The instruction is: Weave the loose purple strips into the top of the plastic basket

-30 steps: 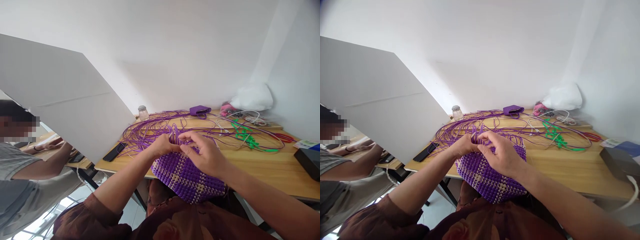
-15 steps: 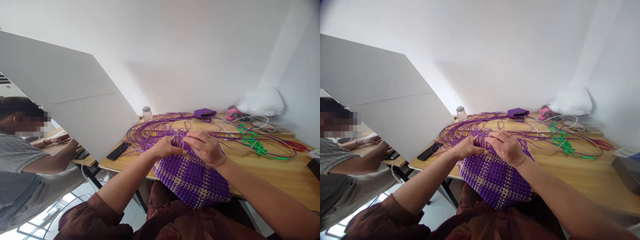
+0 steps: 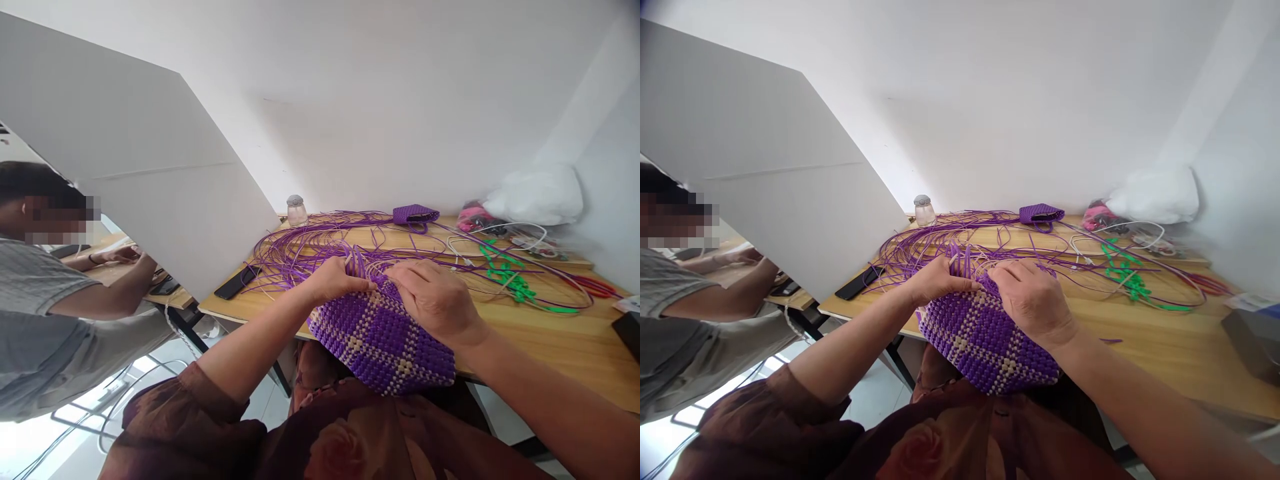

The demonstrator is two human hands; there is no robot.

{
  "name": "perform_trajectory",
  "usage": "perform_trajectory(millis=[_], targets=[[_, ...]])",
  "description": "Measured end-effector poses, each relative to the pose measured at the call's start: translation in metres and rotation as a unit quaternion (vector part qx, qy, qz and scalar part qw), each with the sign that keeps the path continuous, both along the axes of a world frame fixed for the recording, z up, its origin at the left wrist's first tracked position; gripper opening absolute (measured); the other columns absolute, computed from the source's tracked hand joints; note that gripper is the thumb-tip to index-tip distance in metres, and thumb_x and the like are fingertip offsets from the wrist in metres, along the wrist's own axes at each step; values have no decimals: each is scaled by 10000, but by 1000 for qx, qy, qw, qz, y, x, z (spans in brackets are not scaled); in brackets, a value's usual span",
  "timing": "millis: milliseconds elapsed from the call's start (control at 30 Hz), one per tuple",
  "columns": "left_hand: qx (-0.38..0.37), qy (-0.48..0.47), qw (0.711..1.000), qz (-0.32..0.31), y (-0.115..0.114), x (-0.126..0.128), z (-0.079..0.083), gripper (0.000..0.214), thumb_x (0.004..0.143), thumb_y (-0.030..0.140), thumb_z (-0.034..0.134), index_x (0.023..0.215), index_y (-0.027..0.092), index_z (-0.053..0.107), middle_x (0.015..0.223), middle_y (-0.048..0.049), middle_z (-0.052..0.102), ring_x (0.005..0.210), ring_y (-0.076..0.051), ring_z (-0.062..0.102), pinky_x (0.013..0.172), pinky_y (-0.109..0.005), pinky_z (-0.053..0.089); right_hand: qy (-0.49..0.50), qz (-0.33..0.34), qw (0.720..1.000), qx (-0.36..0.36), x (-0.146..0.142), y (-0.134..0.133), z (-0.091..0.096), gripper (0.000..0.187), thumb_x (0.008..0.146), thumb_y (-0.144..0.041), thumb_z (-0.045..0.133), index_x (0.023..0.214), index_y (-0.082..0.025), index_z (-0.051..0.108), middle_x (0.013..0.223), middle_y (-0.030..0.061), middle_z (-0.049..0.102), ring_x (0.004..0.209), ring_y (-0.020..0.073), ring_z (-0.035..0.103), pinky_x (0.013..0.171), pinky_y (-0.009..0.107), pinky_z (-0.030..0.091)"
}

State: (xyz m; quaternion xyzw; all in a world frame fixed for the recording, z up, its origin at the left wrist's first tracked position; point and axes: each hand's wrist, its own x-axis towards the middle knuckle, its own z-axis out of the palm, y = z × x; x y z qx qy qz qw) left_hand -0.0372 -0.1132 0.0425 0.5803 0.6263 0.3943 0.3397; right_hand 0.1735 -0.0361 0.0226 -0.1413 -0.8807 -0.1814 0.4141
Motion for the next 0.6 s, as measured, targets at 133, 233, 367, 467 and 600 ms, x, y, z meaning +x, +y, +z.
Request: perform_trajectory(millis=[133, 233, 367, 467, 600], targets=[[11, -22, 1000, -18, -1, 3, 1, 345, 661, 418, 792, 860, 141, 747, 804, -31, 709, 728, -163, 633, 728, -287, 512, -14, -48, 998, 39, -8, 0, -3, 180, 933, -145, 566, 944, -190, 740, 911, 55, 740, 843, 221, 635, 754, 346, 456], [29, -50, 997, -49, -3, 7, 2, 330, 666, 369, 788, 905, 146, 747, 849, -21, 722, 780, -160, 647, 802, -289, 515, -27, -63, 996, 55, -16, -2, -6, 189, 912, -123, 569, 957, -179, 743, 838, 49, 724, 783, 220, 620, 698, 354, 419], [23, -44, 998, -29, -3, 7, 0, 331, 670, 356, 774, 922, 142, 750, 859, -26, 724, 784, -166, 650, 773, -283, 514, -8, -61, 997, 42, -19, -9, -10, 196, 909, -125, 566, 974, -167, 745, 795, 49, 713, 759, 222, 621, 679, 353, 406], [7, -11, 1000, 9, -2, 5, -2, 322, 662, 385, 768, 864, 135, 751, 816, -29, 707, 731, -165, 633, 688, -271, 495, 6, -40, 999, 0, -13, -17, -10, 196, 922, -129, 547, 937, -167, 739, 797, 57, 716, 737, 207, 625, 684, 339, 417], [13, 15, 1000, 13, -3, 8, 1, 293, 662, 397, 755, 794, 137, 727, 729, -9, 654, 658, -140, 574, 625, -257, 449, -10, -47, 999, -8, -4, -27, 0, 210, 910, -105, 522, 851, -176, 710, 806, 75, 718, 715, 210, 623, 672, 348, 412]])
